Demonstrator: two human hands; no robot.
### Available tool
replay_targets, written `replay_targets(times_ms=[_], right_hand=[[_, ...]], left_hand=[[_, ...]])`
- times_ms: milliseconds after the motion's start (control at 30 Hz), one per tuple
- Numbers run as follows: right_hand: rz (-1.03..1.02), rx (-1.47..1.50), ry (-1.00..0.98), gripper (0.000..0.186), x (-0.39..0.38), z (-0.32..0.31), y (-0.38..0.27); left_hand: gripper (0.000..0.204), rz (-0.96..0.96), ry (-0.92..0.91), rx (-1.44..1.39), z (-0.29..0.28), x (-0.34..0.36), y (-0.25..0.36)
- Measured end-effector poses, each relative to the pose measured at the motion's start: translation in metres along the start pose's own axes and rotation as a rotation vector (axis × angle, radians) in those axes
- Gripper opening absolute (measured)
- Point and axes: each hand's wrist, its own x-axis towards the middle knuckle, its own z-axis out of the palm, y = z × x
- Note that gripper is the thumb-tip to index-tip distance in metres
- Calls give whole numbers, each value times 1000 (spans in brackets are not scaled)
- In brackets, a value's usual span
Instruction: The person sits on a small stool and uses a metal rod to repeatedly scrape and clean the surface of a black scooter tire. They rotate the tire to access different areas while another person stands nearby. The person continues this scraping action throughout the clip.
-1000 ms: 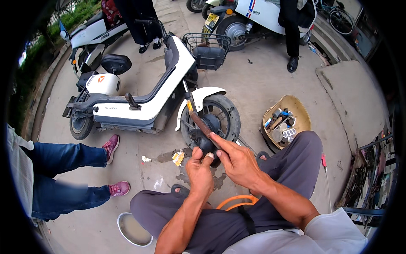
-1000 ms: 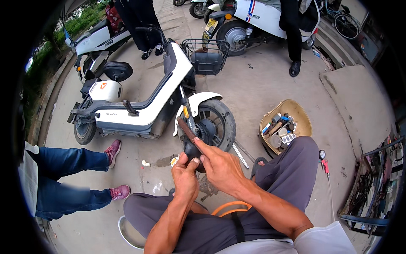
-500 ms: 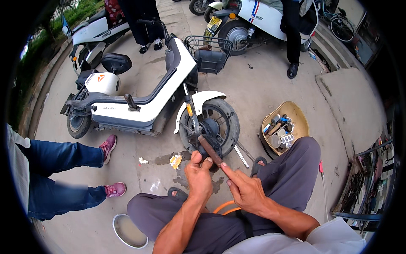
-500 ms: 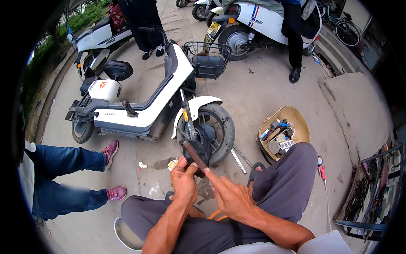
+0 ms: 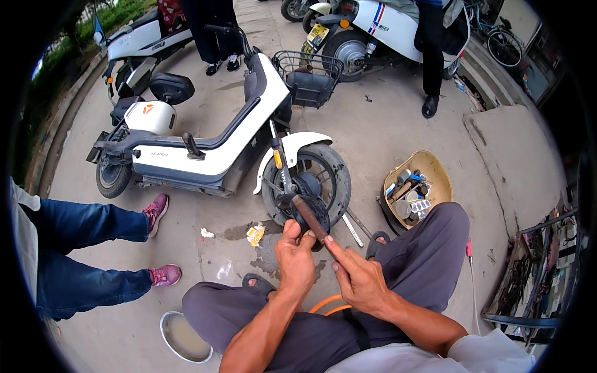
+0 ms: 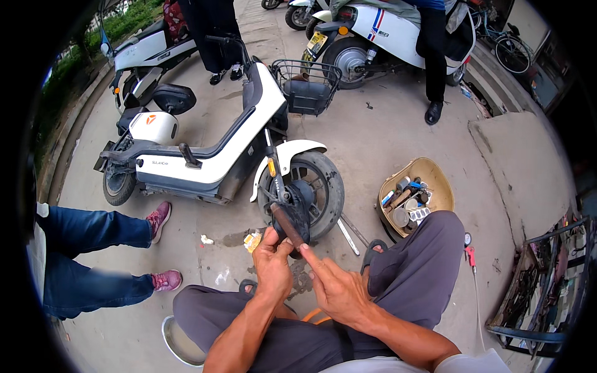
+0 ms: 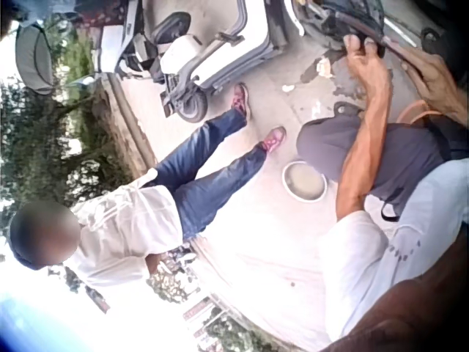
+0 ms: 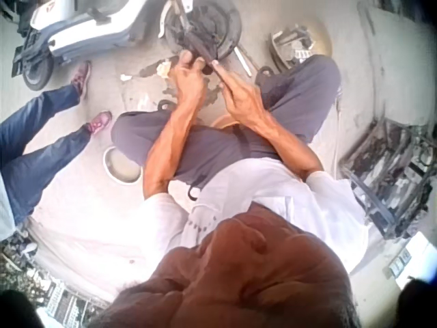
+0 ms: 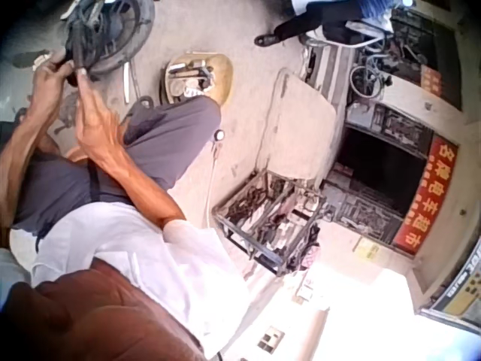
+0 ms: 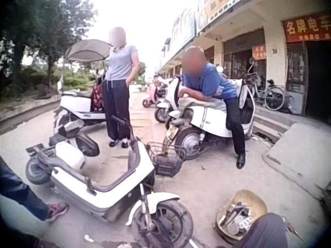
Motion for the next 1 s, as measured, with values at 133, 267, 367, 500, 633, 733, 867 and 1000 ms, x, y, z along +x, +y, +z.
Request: replay_targets(times_ms=[133,267,367,500,633,733,867,1000], right_hand=[[-112,26,99,61,41,16,5],[-59,13,-35,62,0,4,3],[42,-26,-50,61,-1,0,-1],[-91,35,90,56,54,11,7],[-61,177,107,52,24,-10,3],[76,49,-39,54,-5,-1,-1],[-86,6,73,58,44,15,2],[-20,25,-28,60,11,2,0]], left_hand=[[25,-41,30,-24,-8,-1,-3],[23,-21,56,-61,-10,0,-7],[24,-16,3,-77,-9,1,-9],[27,-20,38,-100,-14,0,-7],[26,-33,57,-143,-6,0,4],[24,-17,32,-48,-4,0,-1],[26,-63,7,-56,-14,0,-4],[25,-14,0,-70,-15,1,-12]])
